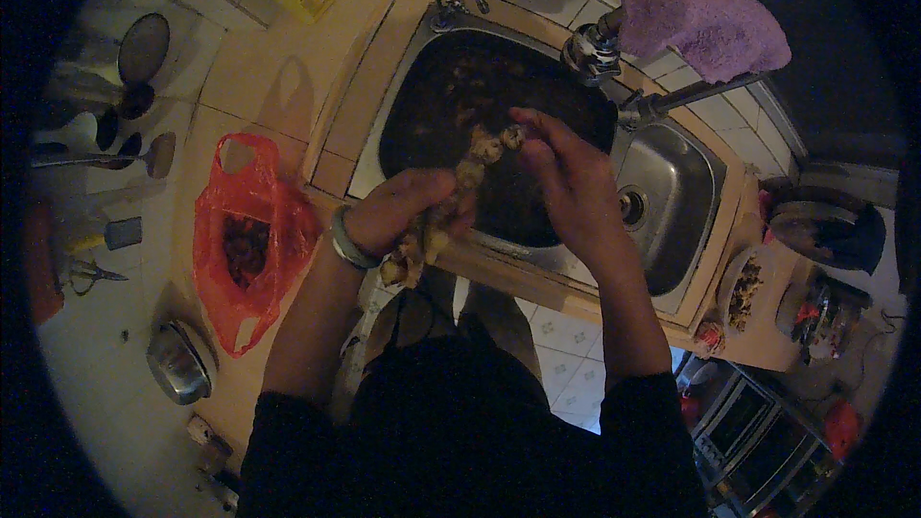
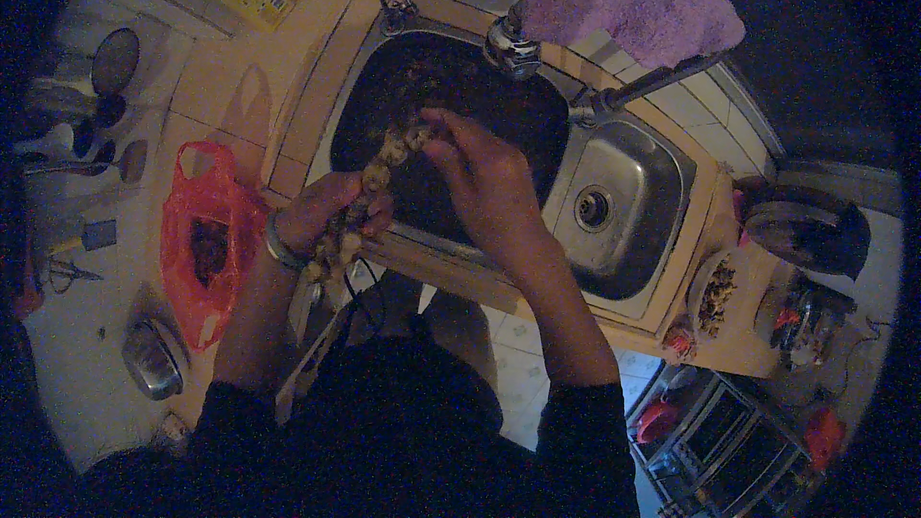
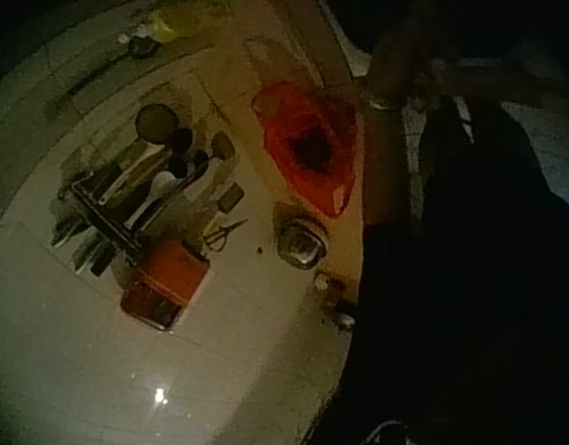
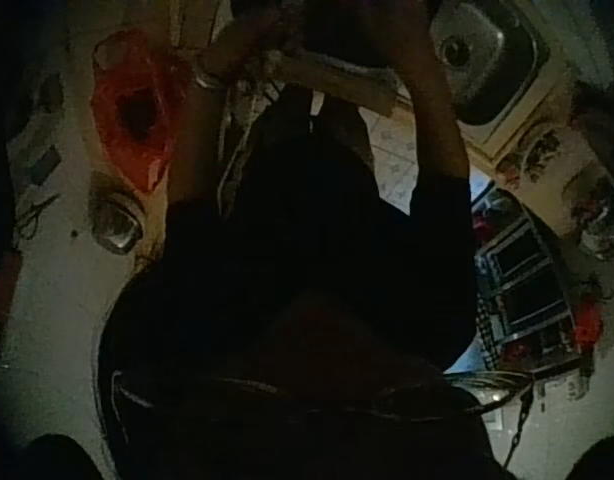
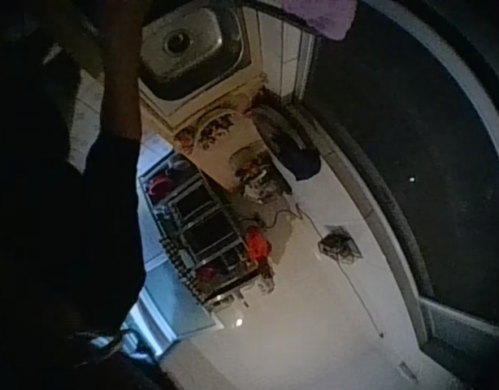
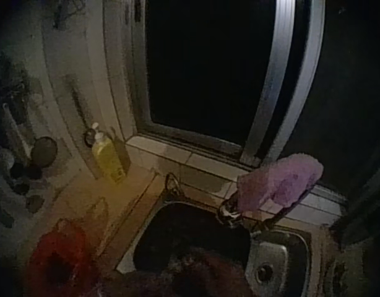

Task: The person washes small root vegetables in a kitchen sink filled with water, then transfers them into a red plastic bag on the counter. The person repeats this process multiple times, handling the vegetables by hand and placing them into the bag.

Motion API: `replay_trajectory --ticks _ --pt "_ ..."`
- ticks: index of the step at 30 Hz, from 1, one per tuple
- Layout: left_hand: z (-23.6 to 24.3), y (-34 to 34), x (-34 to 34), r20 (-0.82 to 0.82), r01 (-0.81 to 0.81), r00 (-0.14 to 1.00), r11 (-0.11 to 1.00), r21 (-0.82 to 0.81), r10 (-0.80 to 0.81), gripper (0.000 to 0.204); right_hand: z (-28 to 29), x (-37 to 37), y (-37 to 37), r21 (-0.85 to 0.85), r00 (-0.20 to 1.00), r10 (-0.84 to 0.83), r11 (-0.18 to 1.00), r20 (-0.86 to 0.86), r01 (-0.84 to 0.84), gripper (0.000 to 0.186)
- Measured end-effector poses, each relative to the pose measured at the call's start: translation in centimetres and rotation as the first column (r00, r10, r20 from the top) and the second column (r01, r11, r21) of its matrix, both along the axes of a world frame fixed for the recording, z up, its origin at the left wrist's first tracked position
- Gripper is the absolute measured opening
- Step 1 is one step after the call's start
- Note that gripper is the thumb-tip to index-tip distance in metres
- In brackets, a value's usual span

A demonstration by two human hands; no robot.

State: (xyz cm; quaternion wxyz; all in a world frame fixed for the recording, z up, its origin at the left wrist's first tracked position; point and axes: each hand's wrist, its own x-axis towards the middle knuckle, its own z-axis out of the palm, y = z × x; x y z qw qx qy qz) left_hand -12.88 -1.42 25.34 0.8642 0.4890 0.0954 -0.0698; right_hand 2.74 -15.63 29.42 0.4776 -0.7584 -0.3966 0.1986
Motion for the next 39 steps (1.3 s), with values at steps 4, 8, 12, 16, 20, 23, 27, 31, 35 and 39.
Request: replay_trajectory --ticks 4,8,12,16,20,23,27,31,35,39 --pt "0.3 0.3 -0.1 -0.083 0.03 0.996 0.999 0.022 -0.028 0.045 0.0 0.2 0.0 0.064 0.935 0.043 0.998 -0.352 -0.022 0.022" --pt "-0.2 -0.1 -0.3 -0.084 0.024 0.996 0.991 -0.133 -0.035 0.046 -0.4 0.9 0.0 0.081 0.912 0.097 0.994 -0.399 -0.07 0.023" --pt "-0.7 -1.5 -0.3 -0.19 -0.11 0.981 0.915 -0.388 0.037 0.043 -1.5 0.4 0.7 0.091 0.738 -0.038 0.987 -0.674 0.134 0.023" --pt "-0.7 -2.8 1.2 -0.034 -0.146 0.981 0.622 -0.77 0.189 0.041 -2.9 -0.7 1.6 0.065 0.692 -0.006 0.995 -0.722 0.076 0.022" --pt "-0.1 -3.3 2.4 -0.027 -0.138 0.956 0.366 -0.92 0.291 0.041 -3.5 -1.6 2.0 0.154 0.734 0.024 0.982 -0.679 0.111 0.03" --pt "0.0 -3.1 2.5 0.005 -0.105 0.952 0.341 -0.934 0.306 0.04 -3.6 -1.6 2.0 0.193 0.851 0.009 0.975 -0.525 0.109 0.029" --pt "-0.5 -2.4 2.3 -0.004 -0.118 0.973 0.485 -0.866 0.229 0.042 -3.2 -0.9 2.0 0.139 0.845 0.211 0.977 -0.492 -0.163 0.023" --pt "-1.1 -2.2 2.2 -0.022 -0.14 0.983 0.663 -0.735 0.183 0.039 -2.7 -0.9 2.0 0.042 0.97 0.098 0.995 -0.221 -0.091 0.02" --pt "-0.9 -2.7 2.1 -0.17 -0.329 0.94 0.662 -0.674 0.295 0.036 -4.4 -1.0 2.2 0.165 0.989 0.111 0.982 -0.1 -0.094 0.016" --pt "-0.5 -2.4 1.9 -0.091 -0.26 0.927 0.446 -0.856 0.365 0.036 -11.6 0.8 2.3 -0.053 0.984 -0.049 0.997 0.171 0.059 0.023"
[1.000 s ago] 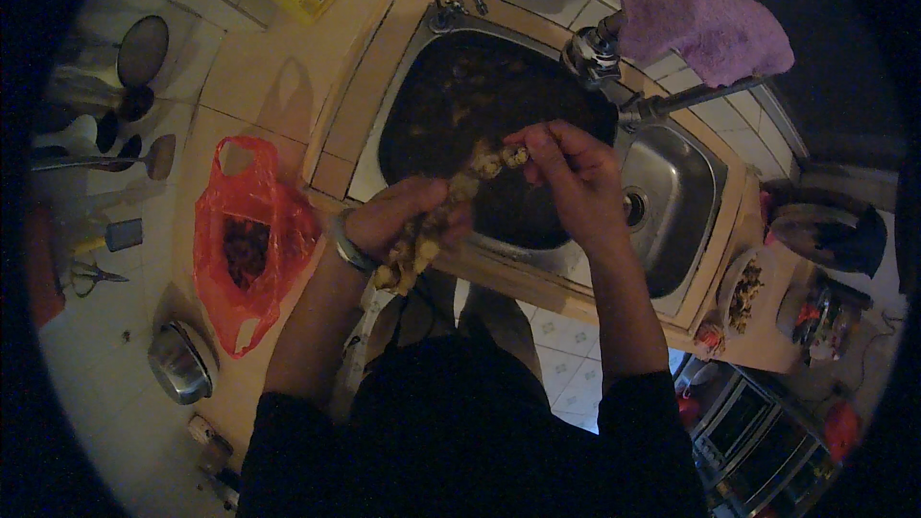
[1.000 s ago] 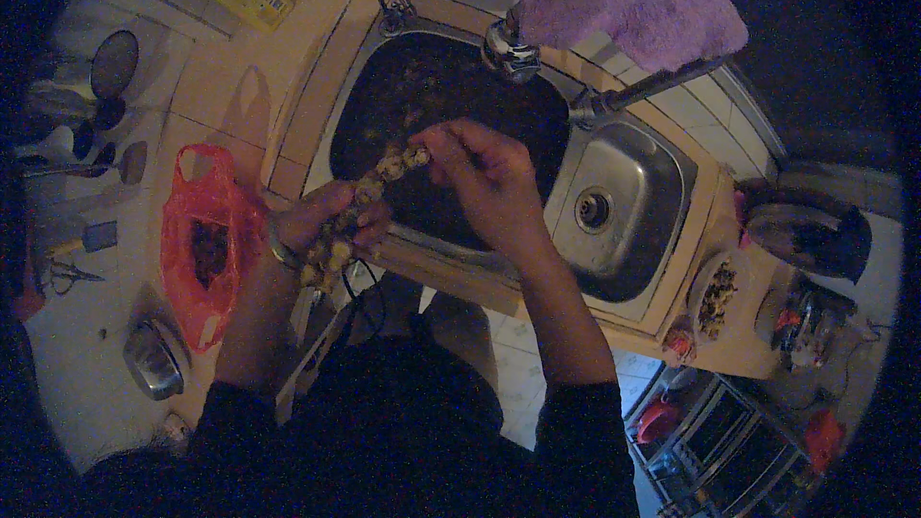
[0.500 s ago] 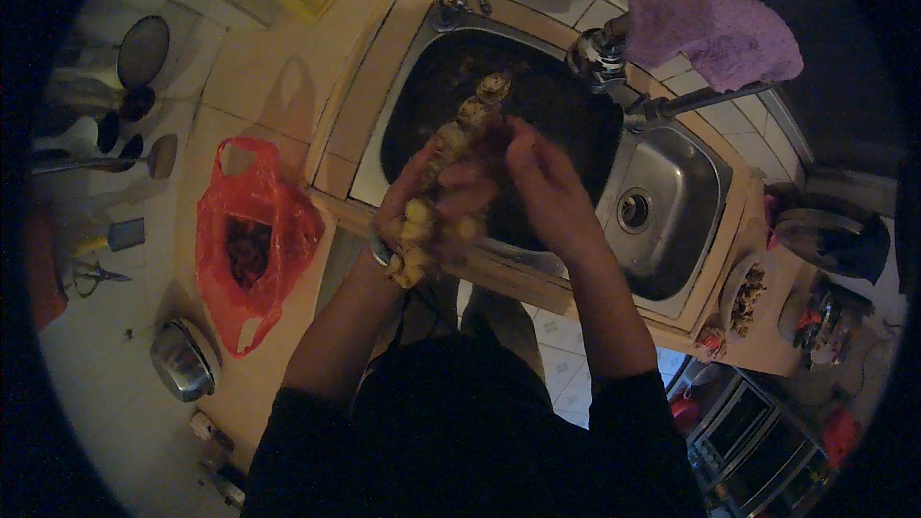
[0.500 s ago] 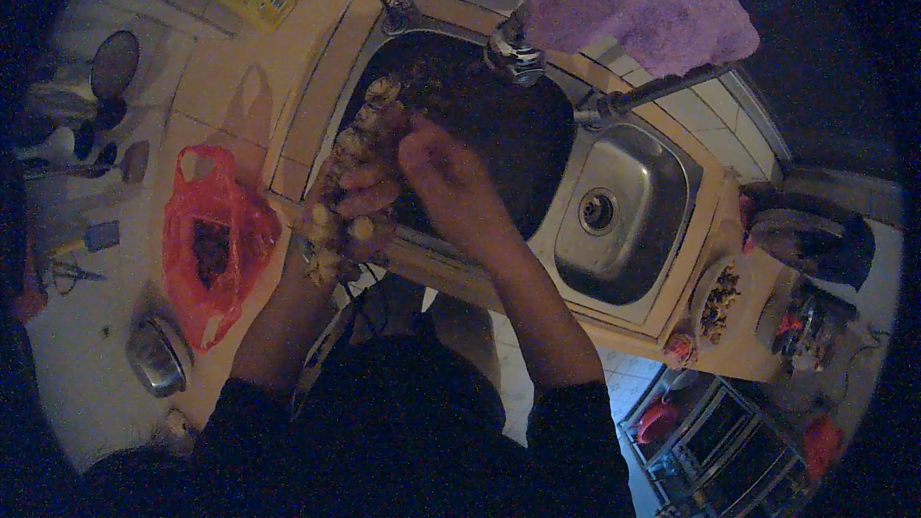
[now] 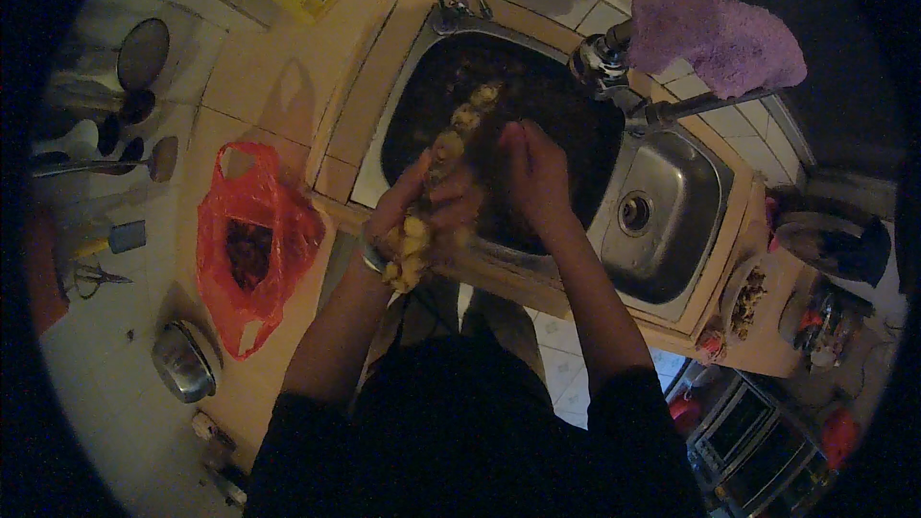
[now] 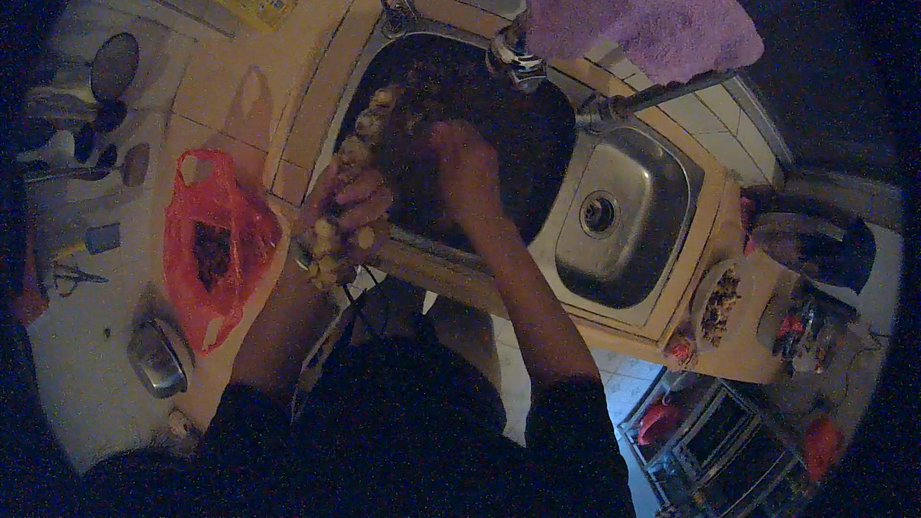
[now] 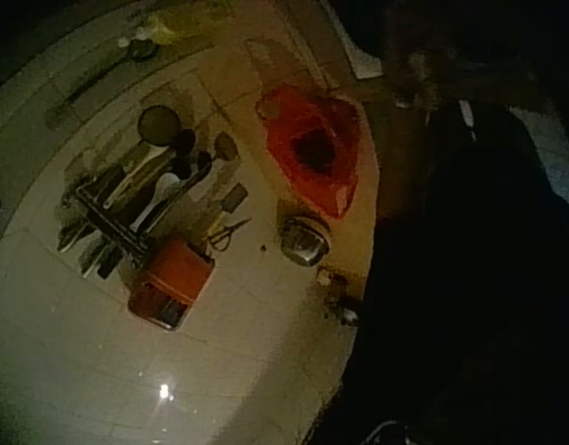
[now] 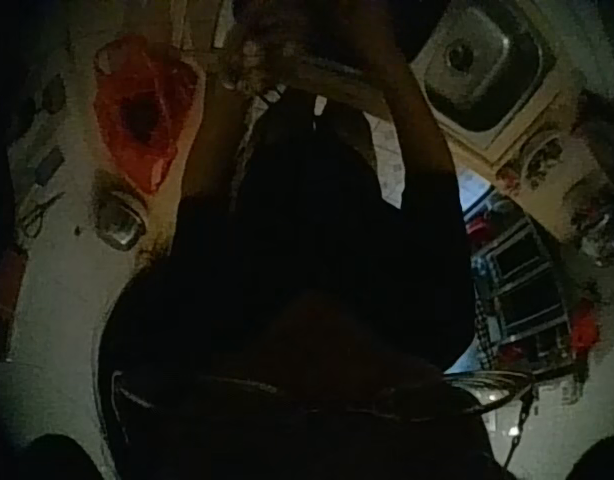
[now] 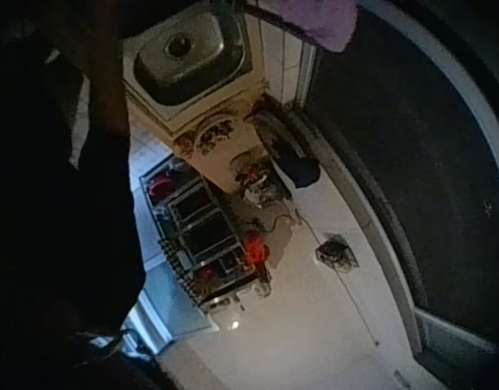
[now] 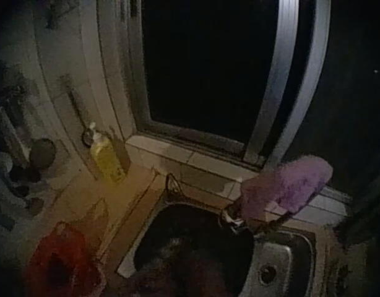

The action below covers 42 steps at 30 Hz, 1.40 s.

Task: The person washes small root vegetables in a kitchen sink filled with water, then transfers them into a red plastic bag on the counter. The person repeats this process multiple times, handling the vegetables by hand and placing them into the bag.

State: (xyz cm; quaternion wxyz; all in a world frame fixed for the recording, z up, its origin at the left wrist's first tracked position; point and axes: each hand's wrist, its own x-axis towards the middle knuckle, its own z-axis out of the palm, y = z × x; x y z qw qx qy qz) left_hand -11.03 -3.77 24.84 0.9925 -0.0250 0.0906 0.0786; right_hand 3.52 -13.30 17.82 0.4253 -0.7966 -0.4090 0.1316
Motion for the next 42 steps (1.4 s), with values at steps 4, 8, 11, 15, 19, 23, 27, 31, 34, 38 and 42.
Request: replay_trajectory --ticks 4,8,11,15,19,23,27,31,34,38,42 --pt "-0.3 0.6 -0.7 0.142 0.078 0.986 0.996 0.037 -0.082 0.032 -11.4 1.6 -1.1 -0.322 0.968 0.027 0.945 0.251 0.057 0.018" --pt "-1.2 1.1 -0.7 0.409 0.072 0.907 0.993 0.094 -0.105 0.024 -19.5 0.5 -2.2 -0.521 0.956 0.089 0.851 0.279 0.073 0.03" --pt "-1.1 1.4 -0.7 0.472 0.145 0.861 0.981 0.128 -0.189 0.027 -19.1 -0.3 -2.2 -0.75 0.873 0.335 0.66 0.355 0.052 0.036" --pt "0.3 0.5 -1.5 0.242 0.067 0.967 0.996 0.051 -0.077 0.039 -11.0 -0.3 0.0 -0.837 0.924 0.363 0.538 0.118 -0.104 0.041" --pt "0.6 0.2 -1.5 0.127 0.075 0.989 0.997 0.005 -0.075 0.042 0.0 -0.9 -0.3 -0.462 0.963 0.189 0.883 0.193 -0.081 0.035" --pt "-0.2 -0.2 -1.1 0.013 0.184 0.983 0.982 0.046 -0.184 0.041 6.5 -0.7 -1.2 0.089 0.908 0.057 0.996 -0.415 -0.021 0.024" --pt "-0.7 -1.7 -1.1 -0.151 0.229 0.97 0.928 0.294 -0.191 0.04 8.0 -0.5 -1.8 0.21 0.814 0.152 0.977 -0.56 -0.038 0.019" --pt "-1.1 -2.3 -0.9 -0.046 0.328 0.944 0.923 0.199 -0.325 0.038 7.4 -0.9 -3.4 0.12 0.862 0.041 0.993 -0.505 0.023 0.013" --pt "-1.2 -2.4 -0.8 -0.25 0.395 0.913 0.851 0.345 -0.323 0.037 5.3 -1.2 -4.9 0.082 0.965 0.014 0.997 -0.26 0.007 0.013" --pt "-0.8 -2.4 -0.9 -0.377 0.376 0.908 0.754 0.539 -0.184 0.038 -1.3 -1.2 -3.6 -0.256 0.989 0.103 0.964 0.11 -0.072 0.027" --pt "-0.5 -1.8 -0.6 -0.284 0.291 0.948 0.759 0.582 -0.145 0.036 -4.8 -1.5 -4.2 -0.424 0.919 0.135 0.905 0.369 0.037 0.063"
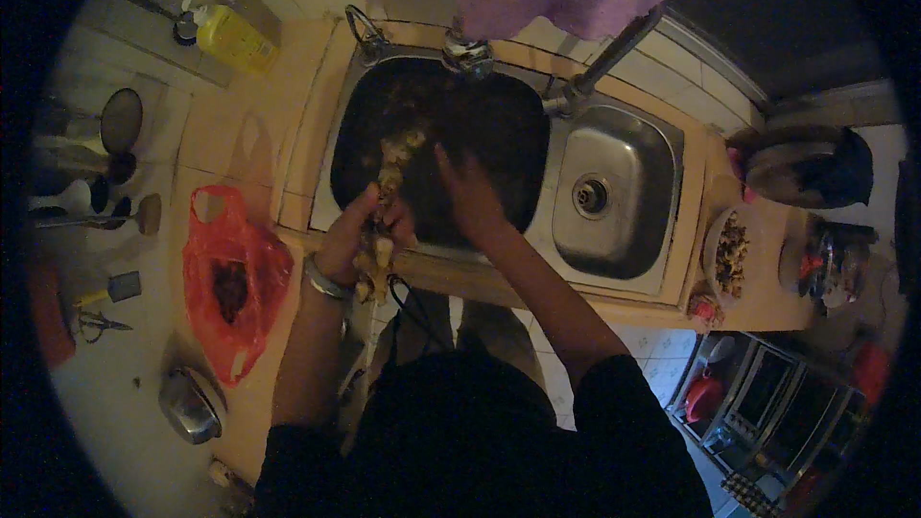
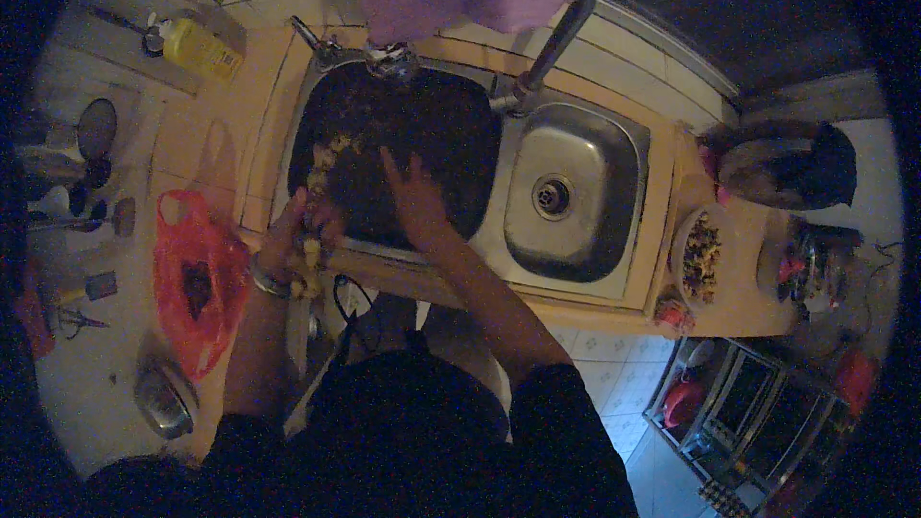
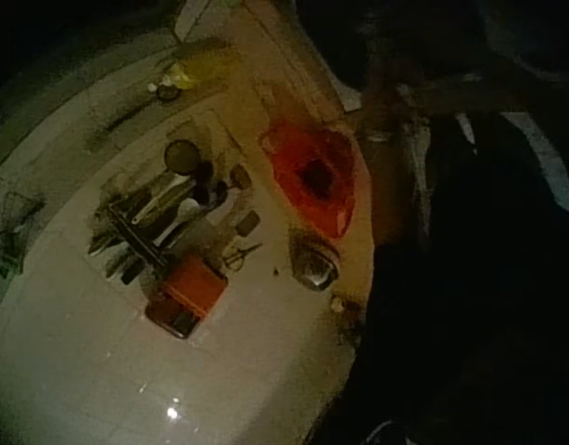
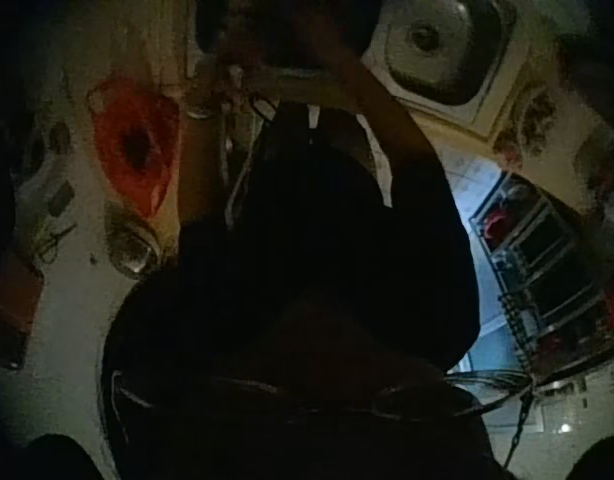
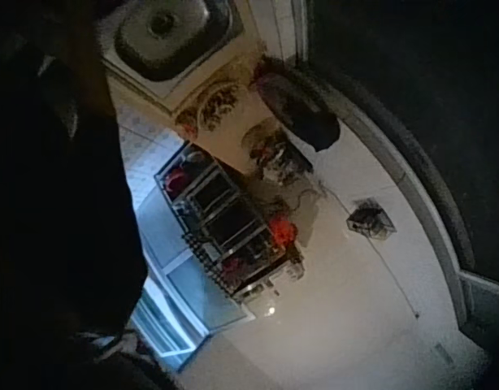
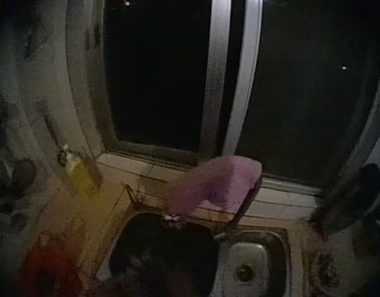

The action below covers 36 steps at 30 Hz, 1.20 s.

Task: The person washes small root vegetables in a kitchen sink filled with water, then transfers them into a red plastic bag on the counter. The person repeats this process multiple times, handling the vegetables by hand and placing them into the bag.

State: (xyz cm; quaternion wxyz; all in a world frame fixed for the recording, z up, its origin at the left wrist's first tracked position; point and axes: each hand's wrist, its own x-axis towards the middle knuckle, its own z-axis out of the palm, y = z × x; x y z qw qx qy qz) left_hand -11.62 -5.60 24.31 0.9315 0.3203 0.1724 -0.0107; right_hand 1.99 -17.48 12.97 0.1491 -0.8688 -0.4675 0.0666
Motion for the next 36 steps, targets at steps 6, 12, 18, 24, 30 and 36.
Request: replay_trajectory --ticks 6,12,18,24,30,36 --pt "-1.2 -2.4 3.1 -0.507 0.296 0.826 0.576 0.762 0.247 0.047 4.1 0.8 -4.2 0.113 0.942 -0.125 0.979 -0.31 0.167 0.085" --pt "0.1 -10.7 10.4 -0.503 0.499 0.864 0.165 0.851 -0.019 0.04 5.6 2.9 -18.3 0.152 0.823 -0.374 0.868 -0.428 0.473 0.055" --pt "1.2 -26.4 23.0 -0.242 0.192 0.804 -0.147 0.97 -0.543 0.036 8.0 2.7 -36.6 0.285 0.619 -0.692 0.549 -0.371 0.785 0.028" --pt "1.0 -43.8 31.7 -0.002 -0.142 0.662 -0.128 0.982 -0.75 0.037 9.4 -2.2 -47.1 0.295 0.324 -0.893 0.233 -0.313 0.927 0.02" --pt "-3.1 -51.5 35.9 -0.216 -0.171 0.573 -0.372 0.912 -0.791 0.043 8.0 -8.3 -51.8 0.159 0.106 -0.932 0.052 -0.348 0.986 0.017" --pt "-5.0 -47.8 35.0 0.024 -0.264 0.696 -0.225 0.938 -0.718 0.043 9.8 -6.2 -52.5 0.238 0.118 -0.949 0.048 -0.291 0.97 0.017"
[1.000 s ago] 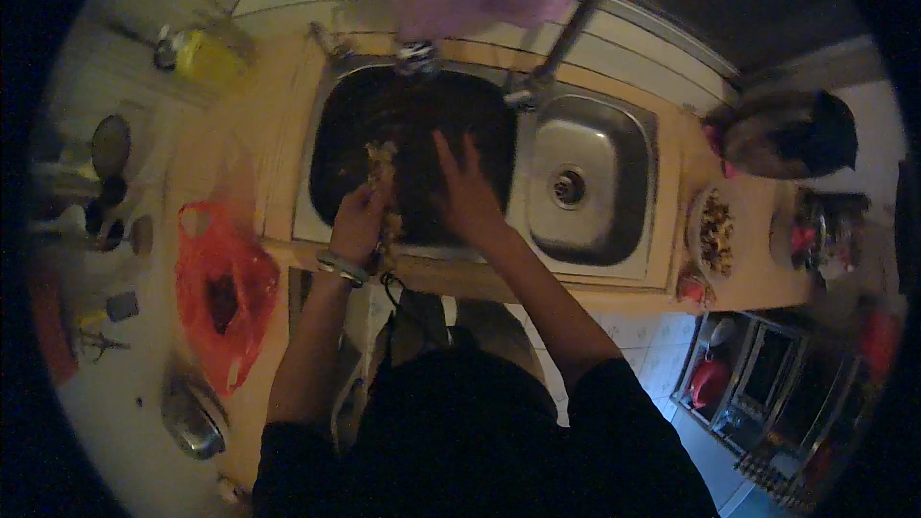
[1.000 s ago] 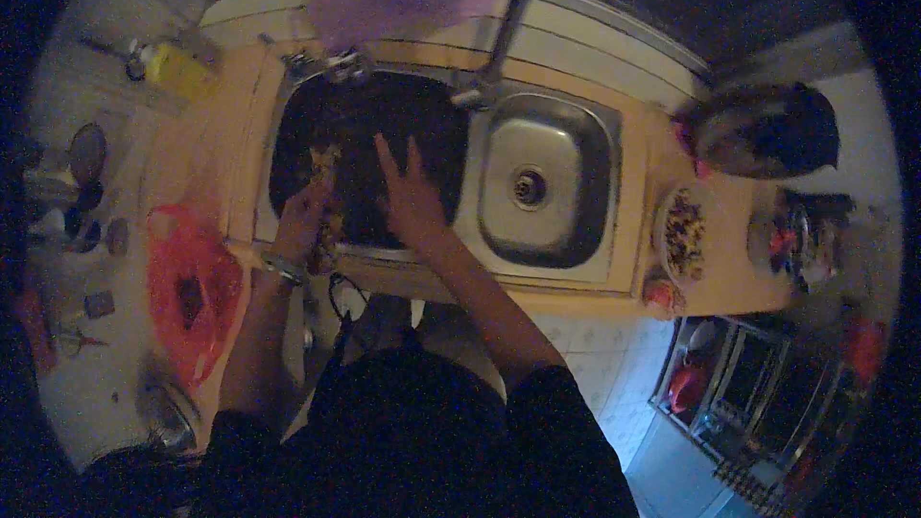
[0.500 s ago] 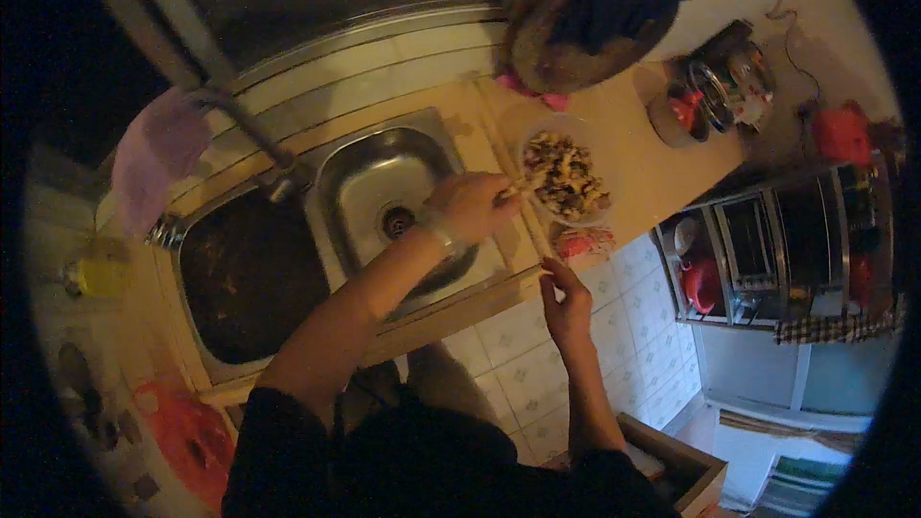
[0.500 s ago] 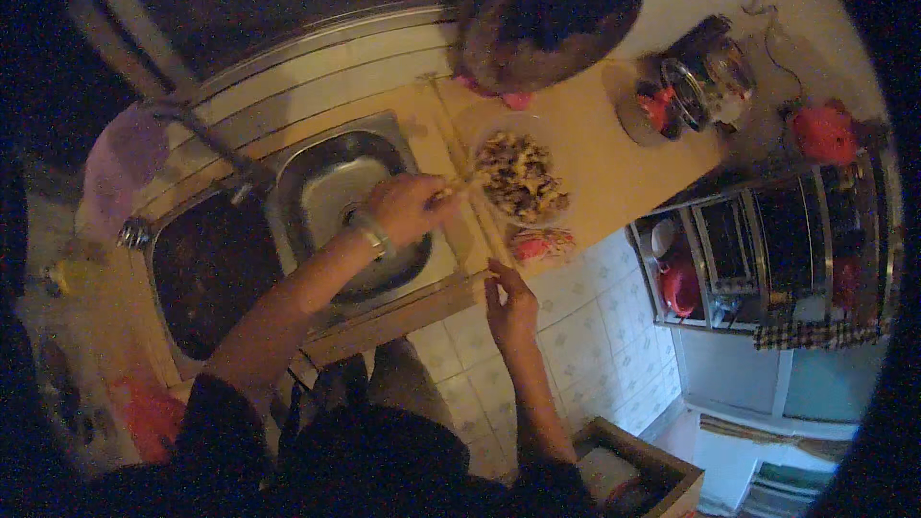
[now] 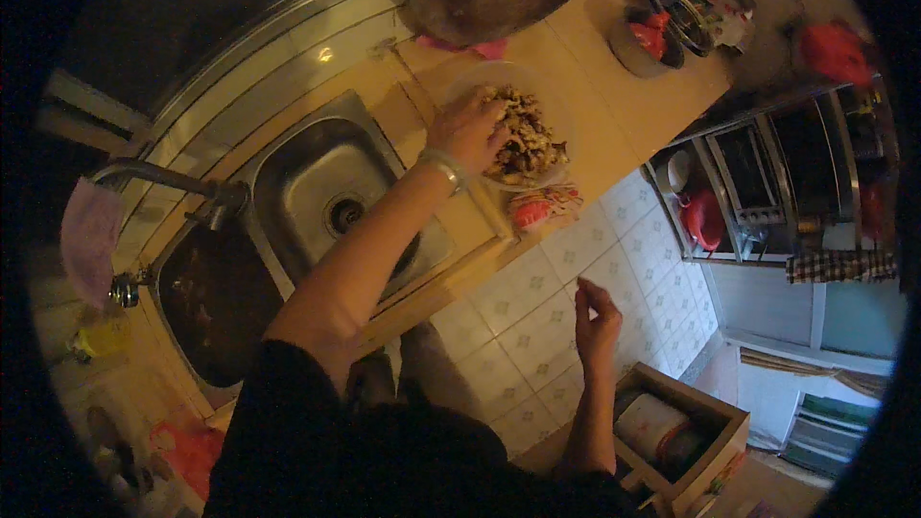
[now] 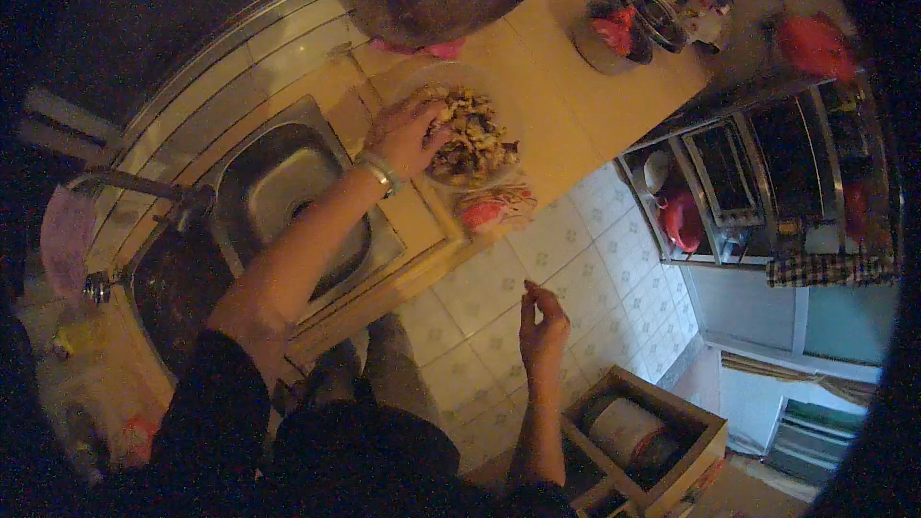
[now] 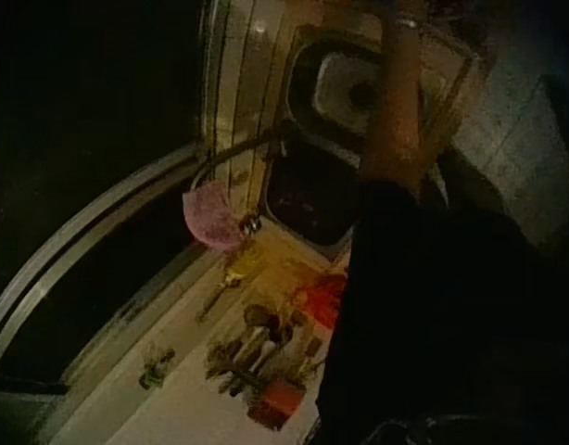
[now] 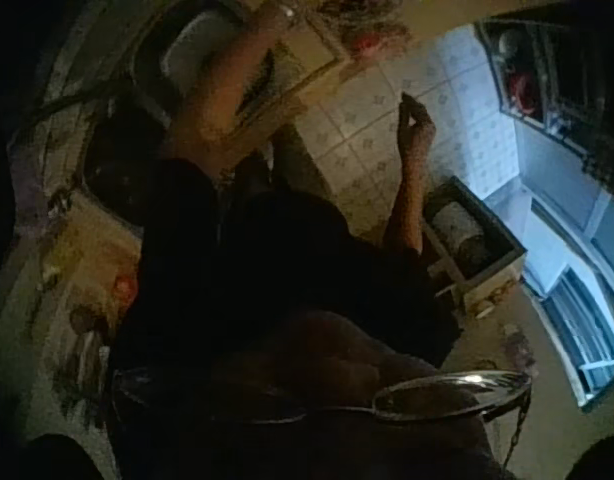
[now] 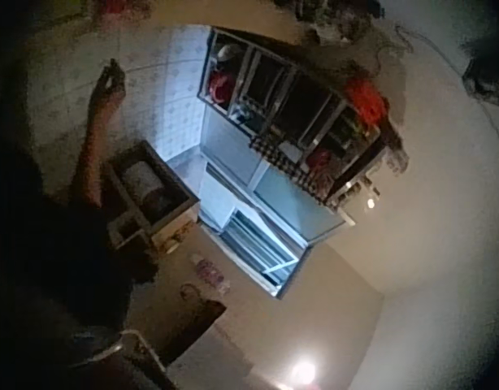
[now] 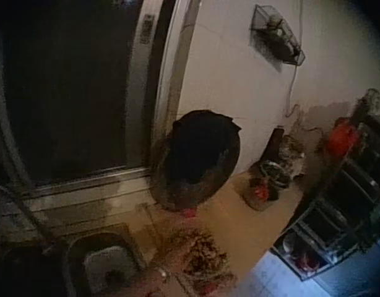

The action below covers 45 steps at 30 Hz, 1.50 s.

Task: The person washes small root vegetables in a kitchen sink filled with water, then transfers them into a red plastic bag on the counter. The person repeats this process multiple times, handling the vegetables by hand and placing them into the bag.

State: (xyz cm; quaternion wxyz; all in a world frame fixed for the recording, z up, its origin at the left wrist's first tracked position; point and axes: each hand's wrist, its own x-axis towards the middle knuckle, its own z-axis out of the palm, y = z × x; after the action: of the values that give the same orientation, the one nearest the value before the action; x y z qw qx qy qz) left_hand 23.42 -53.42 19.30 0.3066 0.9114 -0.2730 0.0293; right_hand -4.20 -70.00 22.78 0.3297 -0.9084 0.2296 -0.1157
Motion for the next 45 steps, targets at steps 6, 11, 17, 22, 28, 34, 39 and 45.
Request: replay_trajectory --ticks 6,11,17,22,28,34,39,45 --pt "0.9 14.5 -8.9 0.11 -0.174 0.977 0.98 -0.098 0.184 0.034 9.3 8.4 4.9 0.066 0.832 0.089 0.986 0.548 -0.15 0.024" --pt "4.8 29.4 -21.4 0.136 -0.587 0.805 0.808 0.045 0.577 0.032 16.3 12.4 13.6 -0.221 0.463 0.328 0.937 0.824 -0.27 0.027" --pt "8.7 41.3 -41.0 0.127 -0.982 0.187 0.183 0.043 0.974 0.018 13.4 12.7 28.6 0.076 0.543 0.561 0.648 0.625 -0.758 0.025" --pt "6.8 48.8 -56.7 0.023 -0.941 -0.339 -0.339 0.014 0.941 0.012 7.6 6.9 43.1 0.204 0.103 0.985 0.074 0.135 -0.976 0.022" --pt "1.3 56.1 -64.9 0.049 -0.936 -0.34 -0.343 0.083 0.939 0.024 4.8 -2.7 57.4 0.136 -0.632 0.775 -0.626 -0.001 -0.768 0.027" --pt "0.2 56.9 -64.1 0.154 -0.693 -0.308 -0.332 0.64 0.939 0.022 -0.1 -17.0 71.1 -0.069 -0.856 0.442 -0.878 0.268 -0.474 0.029" --pt "0.9 53.5 -65.7 -0.27 -0.606 -0.469 -0.084 0.791 0.841 0.016 -3.4 -22.2 75.5 0.324 -0.88 0.461 -0.821 -0.112 -0.471 0.033" --pt "4.5 55.8 -69.5 -0.091 -0.501 -0.631 -0.315 0.806 0.77 0.023 -1.1 -20.4 77.2 0.837 -0.667 0.737 -0.429 0.107 -0.34 0.034"
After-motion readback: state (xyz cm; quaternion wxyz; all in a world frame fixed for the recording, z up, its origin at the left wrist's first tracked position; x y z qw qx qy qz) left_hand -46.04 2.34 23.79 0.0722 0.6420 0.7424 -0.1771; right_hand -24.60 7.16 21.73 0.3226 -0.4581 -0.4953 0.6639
